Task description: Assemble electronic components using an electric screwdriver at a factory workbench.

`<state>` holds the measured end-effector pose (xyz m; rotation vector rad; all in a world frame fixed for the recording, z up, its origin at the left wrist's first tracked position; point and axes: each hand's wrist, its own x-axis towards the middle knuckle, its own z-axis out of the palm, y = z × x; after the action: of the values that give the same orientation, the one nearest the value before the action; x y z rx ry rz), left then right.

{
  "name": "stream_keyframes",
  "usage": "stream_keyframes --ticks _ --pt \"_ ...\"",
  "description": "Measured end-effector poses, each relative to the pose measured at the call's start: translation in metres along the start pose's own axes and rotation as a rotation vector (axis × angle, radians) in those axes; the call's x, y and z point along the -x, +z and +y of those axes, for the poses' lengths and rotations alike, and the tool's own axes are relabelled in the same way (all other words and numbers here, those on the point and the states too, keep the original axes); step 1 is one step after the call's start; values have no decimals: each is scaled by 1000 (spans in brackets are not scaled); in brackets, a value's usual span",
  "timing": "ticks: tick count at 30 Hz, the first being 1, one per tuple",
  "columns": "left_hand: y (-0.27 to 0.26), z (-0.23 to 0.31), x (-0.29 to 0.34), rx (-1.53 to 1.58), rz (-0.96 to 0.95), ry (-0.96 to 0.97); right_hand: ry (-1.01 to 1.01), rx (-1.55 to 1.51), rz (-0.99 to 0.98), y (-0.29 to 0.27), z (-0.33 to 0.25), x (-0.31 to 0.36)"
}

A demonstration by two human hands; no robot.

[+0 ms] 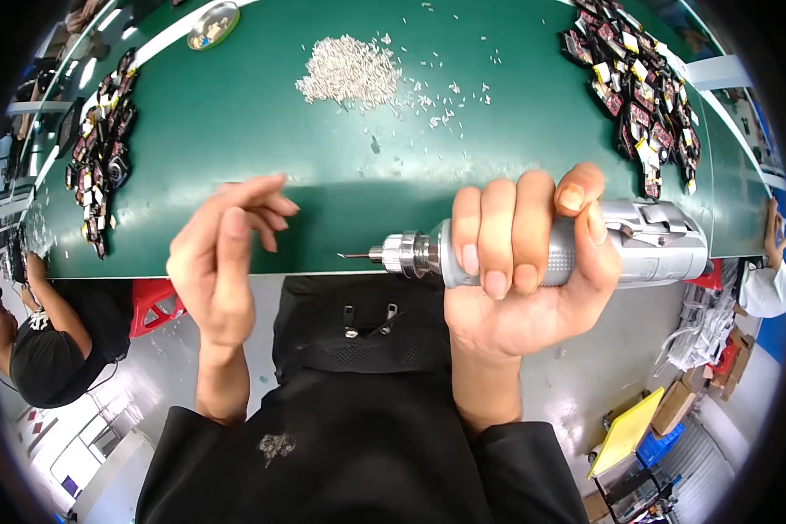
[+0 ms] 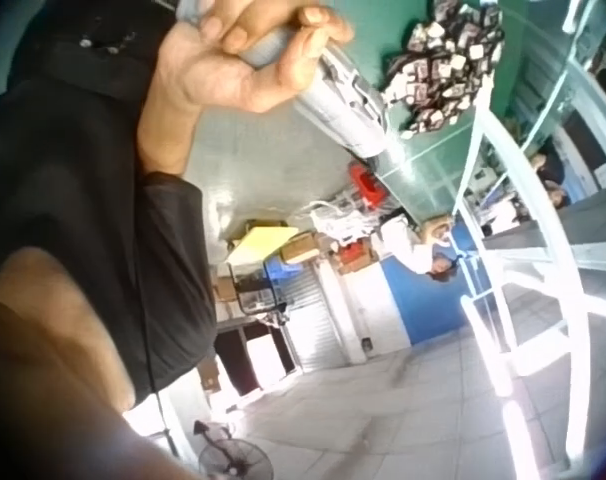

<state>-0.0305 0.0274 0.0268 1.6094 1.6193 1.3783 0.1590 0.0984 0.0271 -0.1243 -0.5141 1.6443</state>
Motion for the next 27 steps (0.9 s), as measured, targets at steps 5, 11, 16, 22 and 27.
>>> stream_keyframes --ticks 5,11,16,22,27 --pt "-67 -59 -72 -260 254 -68 11 101 235 -15 17 12" --pt "-151 -131 -196 -836 256 -136 70 20 198 -14 26 25" --pt "-130 -154 -251 -1050 121 -258 103 20 202 -14 30 19" --pt "-151 -198 -259 -1230 58 -30 173 19 147 -23 31 23" --pt "-146 -151 -222 -987 20 150 170 15 146 -22 22 27"
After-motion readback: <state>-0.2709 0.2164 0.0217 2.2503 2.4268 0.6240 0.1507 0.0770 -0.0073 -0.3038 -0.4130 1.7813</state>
